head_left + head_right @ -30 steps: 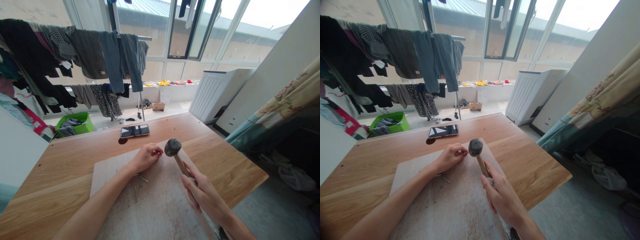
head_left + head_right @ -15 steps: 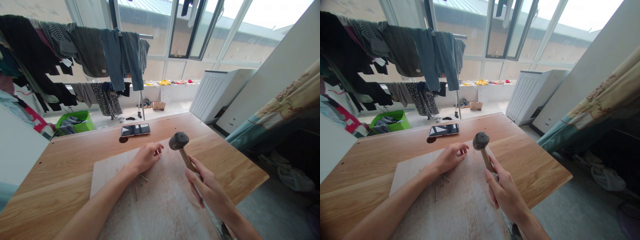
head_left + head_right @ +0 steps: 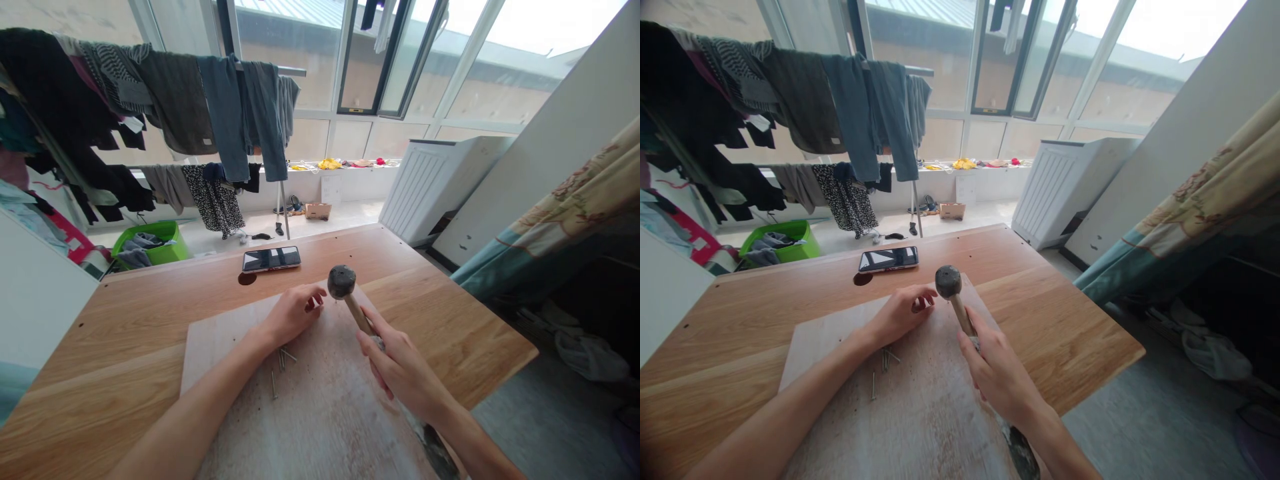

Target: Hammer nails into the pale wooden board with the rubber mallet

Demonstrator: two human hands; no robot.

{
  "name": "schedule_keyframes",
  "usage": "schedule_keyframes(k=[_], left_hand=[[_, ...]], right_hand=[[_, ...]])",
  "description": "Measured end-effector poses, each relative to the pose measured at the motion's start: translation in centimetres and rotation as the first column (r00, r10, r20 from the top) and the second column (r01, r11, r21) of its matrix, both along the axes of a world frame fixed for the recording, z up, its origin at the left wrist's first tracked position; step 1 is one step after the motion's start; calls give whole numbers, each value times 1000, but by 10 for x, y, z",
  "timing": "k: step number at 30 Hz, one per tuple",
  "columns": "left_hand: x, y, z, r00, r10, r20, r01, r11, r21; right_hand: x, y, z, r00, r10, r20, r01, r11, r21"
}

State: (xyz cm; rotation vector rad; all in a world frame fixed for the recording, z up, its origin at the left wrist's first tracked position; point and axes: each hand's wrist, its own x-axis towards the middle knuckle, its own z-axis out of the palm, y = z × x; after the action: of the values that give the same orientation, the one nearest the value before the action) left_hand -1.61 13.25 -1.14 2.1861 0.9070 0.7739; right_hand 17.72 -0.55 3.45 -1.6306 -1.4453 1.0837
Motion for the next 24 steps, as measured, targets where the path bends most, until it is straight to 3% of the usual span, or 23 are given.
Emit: schedule_keyframes(k=[5,12,24], left_hand=[[-1,0,1,998,-10,60,15,997,-81],[2,-1,4,997,34,73,-25,992,-124],[4,-1,5,995,63,76,-57,995,-77]], right_hand=[[1,-1,3,998,-45,43,46,998,-33],[-1,-7,1,1000,8,19,-8,1000,7],[-15,-10,4,996,38,78,-33,998,-60]])
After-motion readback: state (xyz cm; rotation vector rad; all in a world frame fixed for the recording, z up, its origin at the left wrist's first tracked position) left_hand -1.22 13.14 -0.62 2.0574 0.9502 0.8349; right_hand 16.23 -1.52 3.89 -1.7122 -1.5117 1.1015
